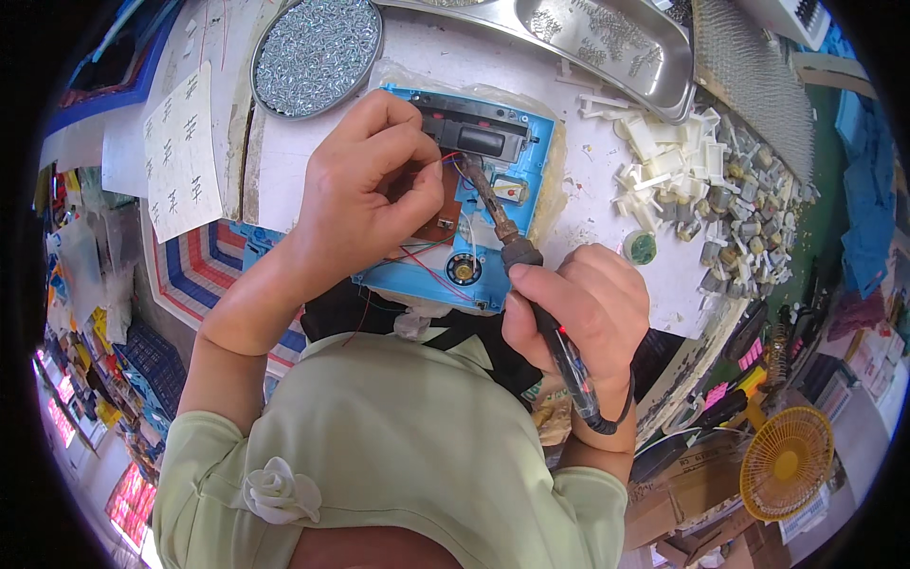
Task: Assembling internal components and soldering wires of a blue plastic electronic casing.
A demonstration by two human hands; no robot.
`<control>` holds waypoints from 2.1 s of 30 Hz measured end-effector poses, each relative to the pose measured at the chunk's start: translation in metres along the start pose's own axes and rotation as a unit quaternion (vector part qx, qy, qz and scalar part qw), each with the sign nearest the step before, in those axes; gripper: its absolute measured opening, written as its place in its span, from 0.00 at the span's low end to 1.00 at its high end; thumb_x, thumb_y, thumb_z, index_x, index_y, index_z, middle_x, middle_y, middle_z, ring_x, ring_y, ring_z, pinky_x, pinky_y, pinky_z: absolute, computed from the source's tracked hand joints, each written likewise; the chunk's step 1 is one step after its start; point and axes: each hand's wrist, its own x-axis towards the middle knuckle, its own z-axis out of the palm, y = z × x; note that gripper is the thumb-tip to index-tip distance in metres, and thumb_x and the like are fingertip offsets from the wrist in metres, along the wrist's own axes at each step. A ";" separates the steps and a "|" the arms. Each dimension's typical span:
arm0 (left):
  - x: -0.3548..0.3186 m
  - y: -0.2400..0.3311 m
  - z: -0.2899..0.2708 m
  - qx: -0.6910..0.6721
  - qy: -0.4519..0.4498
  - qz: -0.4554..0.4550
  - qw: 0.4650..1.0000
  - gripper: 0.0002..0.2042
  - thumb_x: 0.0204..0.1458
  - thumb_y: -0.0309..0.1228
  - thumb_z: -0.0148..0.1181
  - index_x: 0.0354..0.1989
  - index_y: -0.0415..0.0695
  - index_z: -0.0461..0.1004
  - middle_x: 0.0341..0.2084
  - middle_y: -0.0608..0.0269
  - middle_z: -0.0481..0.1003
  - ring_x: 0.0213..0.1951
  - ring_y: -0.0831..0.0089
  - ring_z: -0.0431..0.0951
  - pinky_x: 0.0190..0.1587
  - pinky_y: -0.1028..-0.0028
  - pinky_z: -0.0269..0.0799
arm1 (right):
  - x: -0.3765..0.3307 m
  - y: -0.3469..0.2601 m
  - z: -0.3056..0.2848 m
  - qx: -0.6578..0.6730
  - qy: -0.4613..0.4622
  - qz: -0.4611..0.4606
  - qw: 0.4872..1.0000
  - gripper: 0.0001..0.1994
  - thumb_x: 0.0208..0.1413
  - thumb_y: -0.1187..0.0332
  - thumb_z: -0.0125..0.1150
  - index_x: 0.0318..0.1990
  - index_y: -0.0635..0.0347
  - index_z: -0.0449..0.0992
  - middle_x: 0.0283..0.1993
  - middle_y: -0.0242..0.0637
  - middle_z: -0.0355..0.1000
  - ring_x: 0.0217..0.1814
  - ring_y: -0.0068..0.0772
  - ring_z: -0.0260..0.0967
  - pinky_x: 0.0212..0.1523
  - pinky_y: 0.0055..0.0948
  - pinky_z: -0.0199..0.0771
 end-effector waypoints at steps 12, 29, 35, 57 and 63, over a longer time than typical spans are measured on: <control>0.000 0.000 0.000 0.013 0.010 0.010 1.000 0.04 0.44 0.19 0.64 0.28 0.37 0.76 0.30 0.61 0.69 0.28 0.72 0.72 0.29 0.74 0.70 | -0.005 0.002 -0.007 -0.004 0.007 -0.001 1.000 0.11 0.47 0.73 0.69 0.40 0.59 0.79 0.18 0.32 0.63 0.17 0.33 0.60 0.20 0.30 0.60; 0.000 0.001 0.003 0.041 0.011 0.009 0.999 0.05 0.44 0.19 0.66 0.28 0.38 0.76 0.30 0.60 0.69 0.29 0.69 0.73 0.30 0.72 0.71 | -0.001 0.001 -0.011 -0.008 -0.007 0.001 1.000 0.12 0.48 0.74 0.69 0.42 0.59 0.79 0.18 0.31 0.63 0.17 0.33 0.61 0.20 0.30 0.59; 0.002 0.000 0.004 0.053 0.015 0.022 0.998 0.05 0.43 0.20 0.67 0.28 0.38 0.76 0.30 0.59 0.70 0.30 0.66 0.73 0.31 0.71 0.71 | 0.000 0.004 -0.008 -0.007 -0.021 0.012 1.000 0.13 0.47 0.76 0.69 0.42 0.59 0.79 0.19 0.31 0.64 0.17 0.34 0.61 0.21 0.30 0.60; 0.001 0.001 0.006 0.063 0.021 0.011 0.998 0.06 0.43 0.20 0.67 0.28 0.39 0.75 0.30 0.58 0.70 0.30 0.64 0.73 0.31 0.70 0.72 | 0.011 0.005 -0.005 0.001 -0.029 0.001 1.000 0.13 0.46 0.77 0.69 0.42 0.60 0.79 0.18 0.31 0.65 0.16 0.33 0.60 0.20 0.29 0.59; 0.001 0.001 0.007 0.073 0.023 0.020 0.997 0.06 0.43 0.20 0.67 0.27 0.39 0.74 0.30 0.58 0.69 0.29 0.64 0.73 0.31 0.70 0.72 | 0.010 0.004 -0.007 -0.003 -0.029 -0.003 1.000 0.14 0.47 0.75 0.69 0.43 0.59 0.78 0.18 0.31 0.63 0.16 0.33 0.60 0.19 0.30 0.58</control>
